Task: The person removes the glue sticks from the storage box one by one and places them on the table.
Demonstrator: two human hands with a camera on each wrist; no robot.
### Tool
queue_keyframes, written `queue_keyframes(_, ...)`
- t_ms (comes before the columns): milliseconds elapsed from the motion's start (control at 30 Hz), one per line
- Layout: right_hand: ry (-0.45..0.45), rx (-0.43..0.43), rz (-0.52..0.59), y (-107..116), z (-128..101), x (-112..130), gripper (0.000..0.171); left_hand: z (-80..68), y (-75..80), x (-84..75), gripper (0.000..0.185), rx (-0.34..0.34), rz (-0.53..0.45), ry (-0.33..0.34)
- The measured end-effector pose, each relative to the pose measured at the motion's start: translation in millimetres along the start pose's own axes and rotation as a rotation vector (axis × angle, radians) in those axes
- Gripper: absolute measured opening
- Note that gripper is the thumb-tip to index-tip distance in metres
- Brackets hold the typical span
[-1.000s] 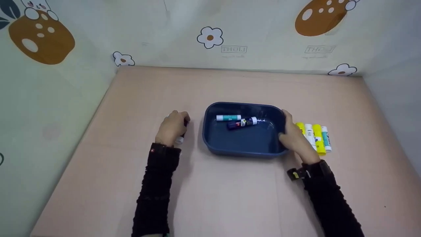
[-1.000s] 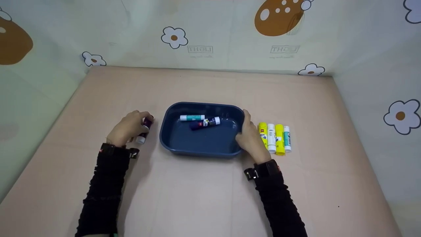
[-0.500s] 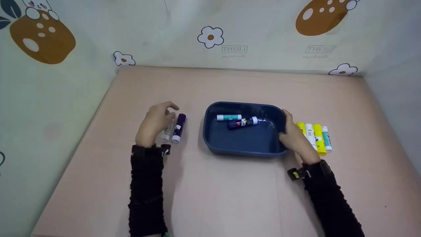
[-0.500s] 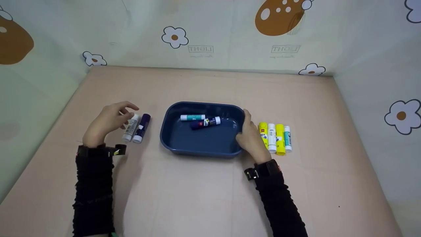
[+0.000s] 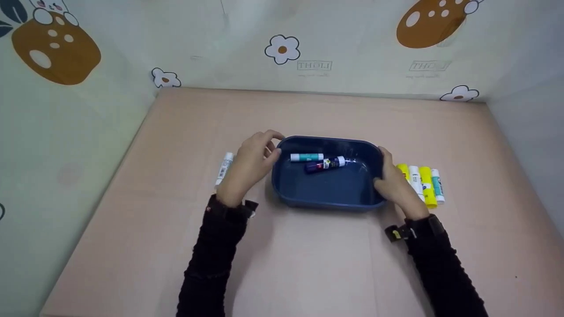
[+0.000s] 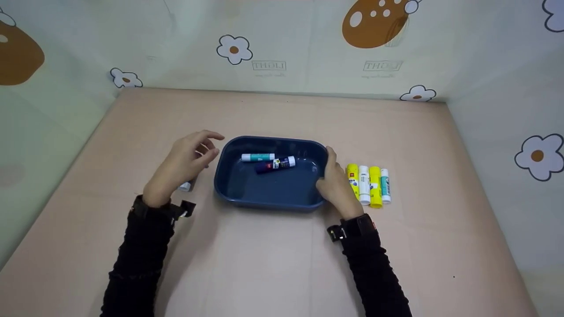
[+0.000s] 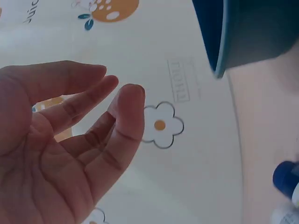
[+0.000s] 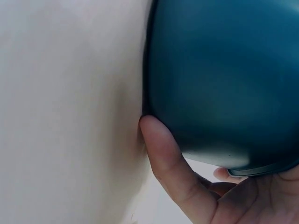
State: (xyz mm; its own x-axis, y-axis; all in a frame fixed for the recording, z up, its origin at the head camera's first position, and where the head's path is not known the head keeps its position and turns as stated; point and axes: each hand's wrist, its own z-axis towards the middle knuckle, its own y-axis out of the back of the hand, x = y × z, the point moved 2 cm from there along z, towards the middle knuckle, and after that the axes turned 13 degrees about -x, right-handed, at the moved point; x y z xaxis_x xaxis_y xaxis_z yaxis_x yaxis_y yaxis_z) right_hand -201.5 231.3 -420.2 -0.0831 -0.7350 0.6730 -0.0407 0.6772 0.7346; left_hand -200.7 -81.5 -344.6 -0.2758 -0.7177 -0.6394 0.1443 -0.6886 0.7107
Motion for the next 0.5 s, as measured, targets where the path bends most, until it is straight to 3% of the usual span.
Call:
queue_keyframes(167, -0.015, 0.008, 0.002, 0, 0, -1, 0.079, -2.7, -33.2, -6.3, 0.029, 0.113, 0.02, -0.019)
queue_keyframes(333, -0.011, 0.002, -0.013, 0, 0, 0, 0.079, -5.1, -59.5, -4.2, 0.038, 0.196, 0.102, -0.042)
queue_keyframes(500, -0.017, -0.004, -0.034, 0, 0, 1, 0.078, -7.2, -76.6, -1.9, 0.052, 0.191, 0.209, -0.119)
